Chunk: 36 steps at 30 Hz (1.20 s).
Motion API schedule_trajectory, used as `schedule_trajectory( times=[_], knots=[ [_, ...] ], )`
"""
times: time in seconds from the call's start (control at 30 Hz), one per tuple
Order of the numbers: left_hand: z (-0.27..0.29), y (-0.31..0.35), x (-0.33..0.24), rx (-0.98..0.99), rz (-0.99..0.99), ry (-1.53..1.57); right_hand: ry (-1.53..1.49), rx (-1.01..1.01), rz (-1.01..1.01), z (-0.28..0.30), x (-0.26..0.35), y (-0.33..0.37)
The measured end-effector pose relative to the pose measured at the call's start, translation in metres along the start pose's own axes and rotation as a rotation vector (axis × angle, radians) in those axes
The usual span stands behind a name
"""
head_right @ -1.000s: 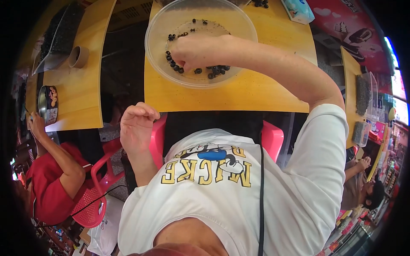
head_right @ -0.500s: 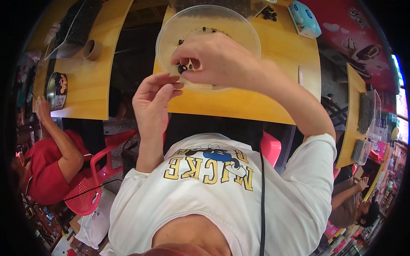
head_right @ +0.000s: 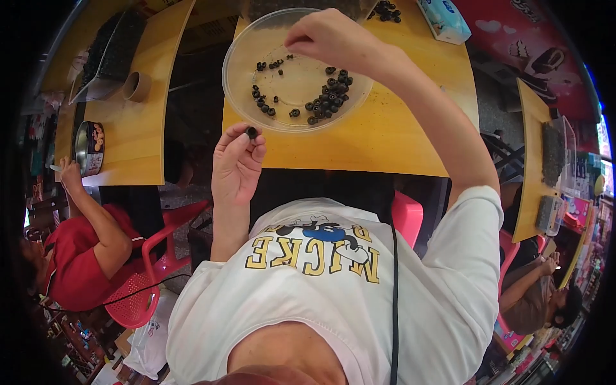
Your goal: Sorting and processing small black fruits using a knife.
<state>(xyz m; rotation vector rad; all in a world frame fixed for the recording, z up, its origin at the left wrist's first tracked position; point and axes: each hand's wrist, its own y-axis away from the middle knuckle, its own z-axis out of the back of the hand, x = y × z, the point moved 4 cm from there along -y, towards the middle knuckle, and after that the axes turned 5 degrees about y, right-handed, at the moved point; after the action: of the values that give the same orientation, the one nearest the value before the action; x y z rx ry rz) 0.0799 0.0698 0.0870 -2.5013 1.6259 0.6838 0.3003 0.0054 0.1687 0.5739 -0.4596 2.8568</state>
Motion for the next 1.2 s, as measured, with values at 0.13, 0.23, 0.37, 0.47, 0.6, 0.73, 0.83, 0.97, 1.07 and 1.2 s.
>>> schedule_trajectory(
  times=[0.13, 0.23, 0.37, 0.47, 0.6, 0.73, 0.83, 0.97, 1.07, 1.2],
  knots=[
    [0.006, 0.002, -0.007, 0.005, -0.017, 0.050, 0.062, 0.100, 0.002, -0.039, -0.018, -0.030],
    [0.011, 0.004, -0.011, 0.020, -0.037, 0.072, 0.050, 0.270, 0.138, -0.078, -0.009, -0.042],
    [0.021, 0.008, -0.017, -0.013, -0.063, 0.060, 0.143, 0.332, 0.256, -0.101, 0.006, -0.046],
    [0.029, 0.010, -0.020, -0.035, -0.077, 0.044, 0.234, 0.409, 0.263, -0.108, 0.008, -0.047],
    [0.034, 0.011, -0.019, -0.045, -0.077, 0.034, 0.223, 0.447, 0.249, -0.115, 0.003, -0.048],
    [0.034, 0.009, -0.017, -0.046, -0.068, 0.031, 0.213, 0.416, 0.252, -0.115, 0.000, -0.046],
    [0.033, 0.008, -0.015, -0.048, -0.061, 0.025, 0.191, 0.377, 0.254, -0.108, 0.002, -0.043],
    [0.029, 0.006, -0.015, -0.038, -0.060, 0.031, -0.011, 0.336, 0.040, -0.083, 0.002, -0.041],
    [0.020, 0.003, -0.019, -0.008, -0.078, 0.008, -0.232, 0.180, -0.002, -0.051, 0.017, -0.028],
    [0.004, -0.006, -0.025, 0.035, -0.129, -0.098, -0.369, 0.141, 0.010, -0.025, 0.039, -0.006]
  ],
)
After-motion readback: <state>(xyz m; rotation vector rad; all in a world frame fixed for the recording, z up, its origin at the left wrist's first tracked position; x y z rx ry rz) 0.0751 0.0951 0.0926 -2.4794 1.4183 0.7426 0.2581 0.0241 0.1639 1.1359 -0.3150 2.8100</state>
